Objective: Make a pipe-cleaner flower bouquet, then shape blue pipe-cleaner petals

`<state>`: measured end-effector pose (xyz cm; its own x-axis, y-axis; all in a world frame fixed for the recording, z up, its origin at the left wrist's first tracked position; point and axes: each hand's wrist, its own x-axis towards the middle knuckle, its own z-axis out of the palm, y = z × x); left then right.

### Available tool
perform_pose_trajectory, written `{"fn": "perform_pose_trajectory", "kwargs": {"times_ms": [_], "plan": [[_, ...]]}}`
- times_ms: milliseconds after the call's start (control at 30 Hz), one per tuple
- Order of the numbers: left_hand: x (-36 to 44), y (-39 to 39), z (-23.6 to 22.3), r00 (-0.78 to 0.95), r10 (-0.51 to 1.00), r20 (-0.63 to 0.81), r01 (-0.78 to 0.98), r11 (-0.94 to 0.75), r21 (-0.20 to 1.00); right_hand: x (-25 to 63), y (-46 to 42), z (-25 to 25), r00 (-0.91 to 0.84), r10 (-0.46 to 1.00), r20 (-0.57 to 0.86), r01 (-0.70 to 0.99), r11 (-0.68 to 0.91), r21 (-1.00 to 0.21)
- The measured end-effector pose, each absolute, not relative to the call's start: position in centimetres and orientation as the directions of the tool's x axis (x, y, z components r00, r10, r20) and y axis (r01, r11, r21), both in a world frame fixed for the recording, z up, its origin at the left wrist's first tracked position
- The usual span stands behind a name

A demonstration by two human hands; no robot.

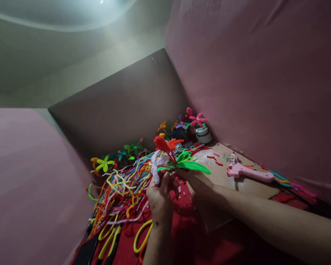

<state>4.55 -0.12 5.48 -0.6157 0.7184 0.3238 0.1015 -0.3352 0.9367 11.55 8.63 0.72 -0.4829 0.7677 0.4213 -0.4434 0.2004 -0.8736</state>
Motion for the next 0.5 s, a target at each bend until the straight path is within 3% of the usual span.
{"fn": "perform_pose_trajectory", "kwargs": {"times_ms": [100,167,233,500], "plan": [[3.0,-1.9,5.9,-0.702,0.628,0.336,0.211,-0.266,0.94,12.0,8.3,1.8,-0.515,0.779,0.358,-0.481,0.083,-0.873],[1.5,-2.8,6.8,-0.774,0.489,0.402,0.305,-0.268,0.914,12.1,8.1,2.3,-0.533,0.759,0.373,-0.521,0.053,-0.852],[0.1,-3.0,8.0,-0.76,0.443,0.476,0.411,-0.24,0.879,12.1,8.1,2.5,-0.568,0.717,0.404,-0.555,0.028,-0.831],[-0.4,-0.3,11.2,-0.483,0.813,0.325,0.29,-0.201,0.936,12.4,8.3,2.1,-0.795,0.468,0.385,-0.557,-0.316,-0.768]]}}
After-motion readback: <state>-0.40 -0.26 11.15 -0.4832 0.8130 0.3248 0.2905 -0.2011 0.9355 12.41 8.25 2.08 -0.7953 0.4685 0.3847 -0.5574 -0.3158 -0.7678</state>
